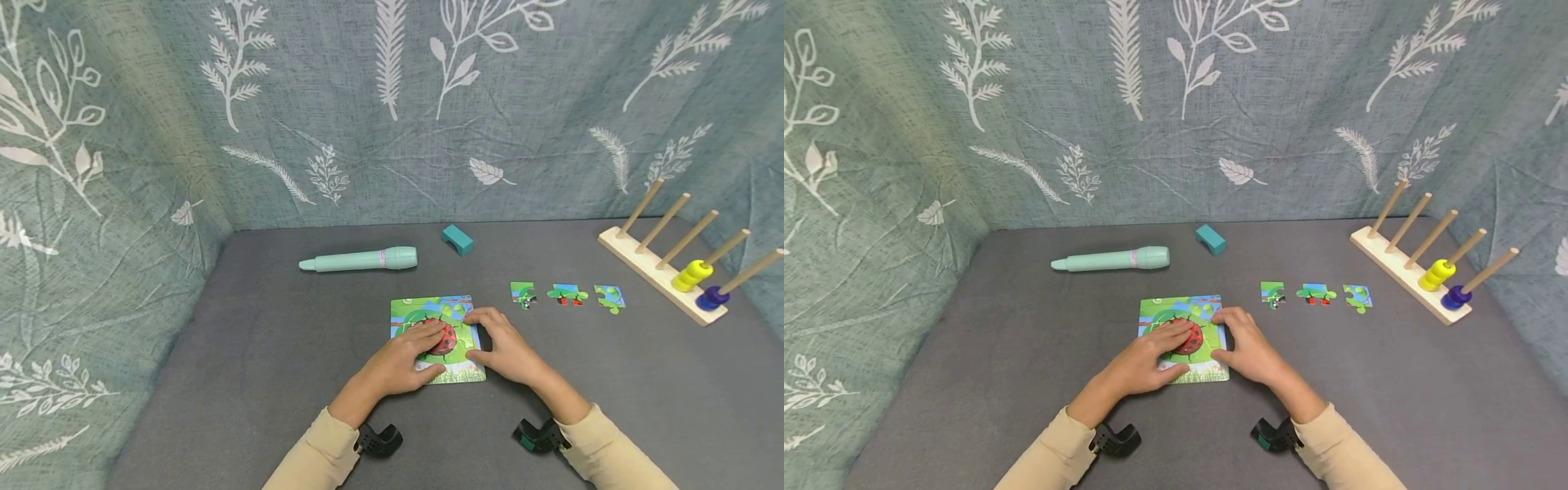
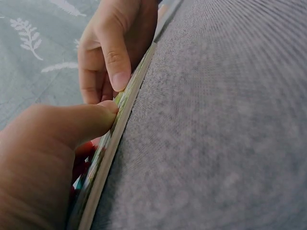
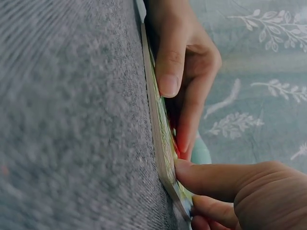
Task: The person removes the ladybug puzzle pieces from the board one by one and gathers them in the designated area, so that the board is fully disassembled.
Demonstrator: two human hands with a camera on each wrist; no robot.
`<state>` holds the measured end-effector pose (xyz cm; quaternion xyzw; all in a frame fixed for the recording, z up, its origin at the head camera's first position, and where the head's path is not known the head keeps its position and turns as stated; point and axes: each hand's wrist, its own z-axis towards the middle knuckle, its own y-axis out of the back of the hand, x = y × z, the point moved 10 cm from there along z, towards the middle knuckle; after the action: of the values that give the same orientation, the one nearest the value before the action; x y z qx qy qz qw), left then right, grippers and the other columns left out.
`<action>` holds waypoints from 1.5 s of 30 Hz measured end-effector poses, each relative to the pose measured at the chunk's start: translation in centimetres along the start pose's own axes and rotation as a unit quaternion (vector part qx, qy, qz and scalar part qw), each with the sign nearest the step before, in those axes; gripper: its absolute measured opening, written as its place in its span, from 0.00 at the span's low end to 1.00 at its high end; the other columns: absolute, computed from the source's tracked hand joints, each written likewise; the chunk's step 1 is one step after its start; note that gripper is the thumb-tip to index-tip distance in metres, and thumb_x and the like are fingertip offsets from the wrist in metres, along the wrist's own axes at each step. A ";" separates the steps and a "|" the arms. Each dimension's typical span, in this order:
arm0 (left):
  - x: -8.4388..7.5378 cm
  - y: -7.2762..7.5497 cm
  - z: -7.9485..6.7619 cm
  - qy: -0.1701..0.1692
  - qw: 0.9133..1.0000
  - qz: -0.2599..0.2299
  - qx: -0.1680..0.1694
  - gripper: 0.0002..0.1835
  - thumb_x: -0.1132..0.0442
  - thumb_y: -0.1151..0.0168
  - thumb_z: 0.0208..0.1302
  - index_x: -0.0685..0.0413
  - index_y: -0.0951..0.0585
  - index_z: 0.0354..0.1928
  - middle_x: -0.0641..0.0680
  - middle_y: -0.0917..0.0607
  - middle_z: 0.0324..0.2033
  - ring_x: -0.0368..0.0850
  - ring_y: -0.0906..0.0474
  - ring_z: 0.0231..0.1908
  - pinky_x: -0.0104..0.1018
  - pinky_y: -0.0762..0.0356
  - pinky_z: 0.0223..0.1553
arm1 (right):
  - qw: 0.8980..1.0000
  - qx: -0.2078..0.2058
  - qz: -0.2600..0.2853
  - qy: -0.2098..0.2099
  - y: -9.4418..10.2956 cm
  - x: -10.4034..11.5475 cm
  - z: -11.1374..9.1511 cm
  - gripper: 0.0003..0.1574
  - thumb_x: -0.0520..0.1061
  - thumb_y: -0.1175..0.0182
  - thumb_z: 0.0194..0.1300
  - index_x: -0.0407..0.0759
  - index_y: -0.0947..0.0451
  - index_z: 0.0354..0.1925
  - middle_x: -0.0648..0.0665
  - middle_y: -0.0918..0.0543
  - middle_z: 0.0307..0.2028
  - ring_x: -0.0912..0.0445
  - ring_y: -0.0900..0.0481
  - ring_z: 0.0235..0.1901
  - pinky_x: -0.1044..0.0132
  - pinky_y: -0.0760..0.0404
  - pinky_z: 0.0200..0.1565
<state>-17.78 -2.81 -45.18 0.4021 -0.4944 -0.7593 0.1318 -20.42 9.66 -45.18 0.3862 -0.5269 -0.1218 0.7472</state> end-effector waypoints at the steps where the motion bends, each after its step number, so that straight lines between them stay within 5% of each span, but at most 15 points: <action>1: 0.1 0.0 0.0 0.001 1.000 0.000 0.001 0.33 0.50 0.38 0.63 0.59 0.32 0.67 0.54 0.31 0.67 0.49 0.38 0.69 0.43 0.37 0.69 | 1.000 -0.001 0.004 -0.003 0.0 0.0 0.0 0.29 0.36 0.30 0.52 0.36 0.27 0.53 0.38 0.28 0.54 0.42 0.31 0.58 0.43 0.28 0.58; 16: 0.0 0.2 0.0 0.008 1.000 0.015 0.000 0.36 0.48 0.38 0.62 0.61 0.33 0.67 0.55 0.34 0.69 0.49 0.40 0.69 0.44 0.35 0.68 | 0.999 -0.049 -0.005 0.001 0.6 0.2 -0.2 0.27 0.35 0.31 0.52 0.37 0.25 0.52 0.42 0.22 0.48 0.49 0.26 0.48 0.52 0.23 0.49; 45: 0.1 0.4 0.0 -0.006 1.000 0.025 -0.015 0.37 0.48 0.36 0.60 0.61 0.31 0.66 0.55 0.32 0.67 0.49 0.37 0.68 0.41 0.38 0.70 | 0.996 -0.088 -0.020 0.023 2.4 0.9 -0.3 0.28 0.37 0.28 0.50 0.37 0.24 0.51 0.41 0.21 0.46 0.49 0.23 0.46 0.52 0.20 0.48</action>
<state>-17.93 -3.07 -44.91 0.3830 -0.4937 -0.7654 0.1541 -20.31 10.87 -42.86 0.3324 -0.4895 -0.1734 0.7873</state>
